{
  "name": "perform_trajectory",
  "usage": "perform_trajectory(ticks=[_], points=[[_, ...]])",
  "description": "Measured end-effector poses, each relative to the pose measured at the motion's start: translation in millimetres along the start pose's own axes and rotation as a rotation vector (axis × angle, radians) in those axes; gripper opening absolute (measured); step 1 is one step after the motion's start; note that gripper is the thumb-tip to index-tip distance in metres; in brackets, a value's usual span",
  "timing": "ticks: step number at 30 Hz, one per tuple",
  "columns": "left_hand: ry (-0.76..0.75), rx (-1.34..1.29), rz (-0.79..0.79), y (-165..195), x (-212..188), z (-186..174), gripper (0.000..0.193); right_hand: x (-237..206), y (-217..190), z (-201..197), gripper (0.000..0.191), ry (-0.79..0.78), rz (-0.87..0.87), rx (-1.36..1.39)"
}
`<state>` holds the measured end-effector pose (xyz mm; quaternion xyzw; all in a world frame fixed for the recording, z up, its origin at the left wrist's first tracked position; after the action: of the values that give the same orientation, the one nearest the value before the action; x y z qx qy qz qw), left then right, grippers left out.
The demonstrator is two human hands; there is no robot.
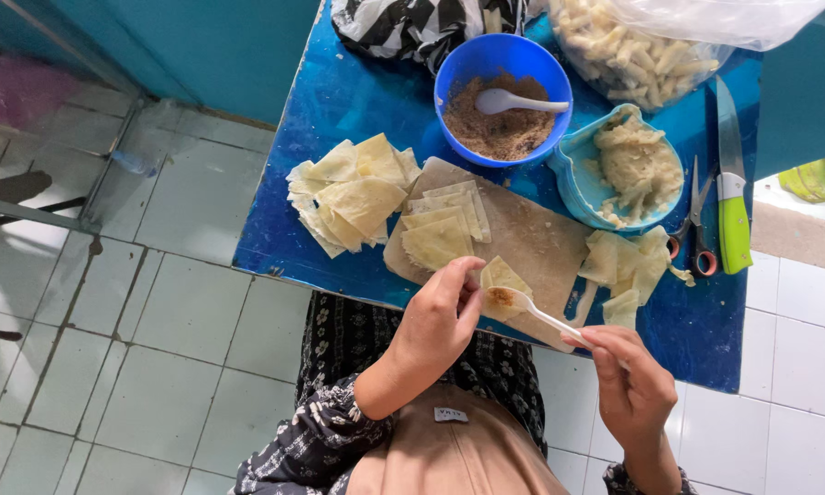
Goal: The person sits at a small blue table and uses a spoon to place brown filling from a bowl onto square dough wrappers on a cutting board, then folds the wrappers over the filling by hand into closed parcels, repeating the cycle and stacking finished parcels on the board.
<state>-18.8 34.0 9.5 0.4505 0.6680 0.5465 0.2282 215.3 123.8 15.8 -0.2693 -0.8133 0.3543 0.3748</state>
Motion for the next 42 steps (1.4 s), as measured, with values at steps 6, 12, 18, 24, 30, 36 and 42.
perform_trajectory(ticks=[6,12,18,24,30,36,42], points=[[-0.015,-0.064,-0.034,-1.8,1.3,2.3,0.037,10.0,-19.0,-0.4,0.014,-0.001,-0.177,-0.129],[-0.030,-0.105,-0.041,-1.1,1.5,2.6,0.038,11.8,-10.8,0.6,0.013,0.061,-0.050,-0.033],[-0.048,-0.127,-0.050,-2.9,1.5,0.6,0.038,13.1,-17.3,1.4,0.013,0.010,-0.162,-0.121],[-0.050,-0.139,-0.047,-2.3,1.1,0.2,0.040,6.6,-8.5,1.2,0.013,0.019,-0.109,-0.110],[-0.106,-0.195,-0.036,0.4,-0.1,4.7,0.038,23.1,16.2,0.0,0.019,0.279,0.252,0.491],[0.025,0.126,0.180,12.6,0.1,4.3,0.027,119.4,12.1,20.9,0.018,0.265,-0.115,0.259],[0.018,0.340,0.171,15.3,1.0,3.9,0.010,227.0,6.4,77.2,0.017,0.098,-0.226,-0.373]])
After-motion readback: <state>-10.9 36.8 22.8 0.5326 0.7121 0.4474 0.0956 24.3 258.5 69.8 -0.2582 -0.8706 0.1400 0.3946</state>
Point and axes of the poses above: each hand's wrist, its own x-axis towards the middle knuckle, its own z-axis out of the palm, y = z × x, the point moved 4 cm from there along x, towards the middle knuckle, and after that the axes turned 3 degrees about -z, right-handed, at the moved point
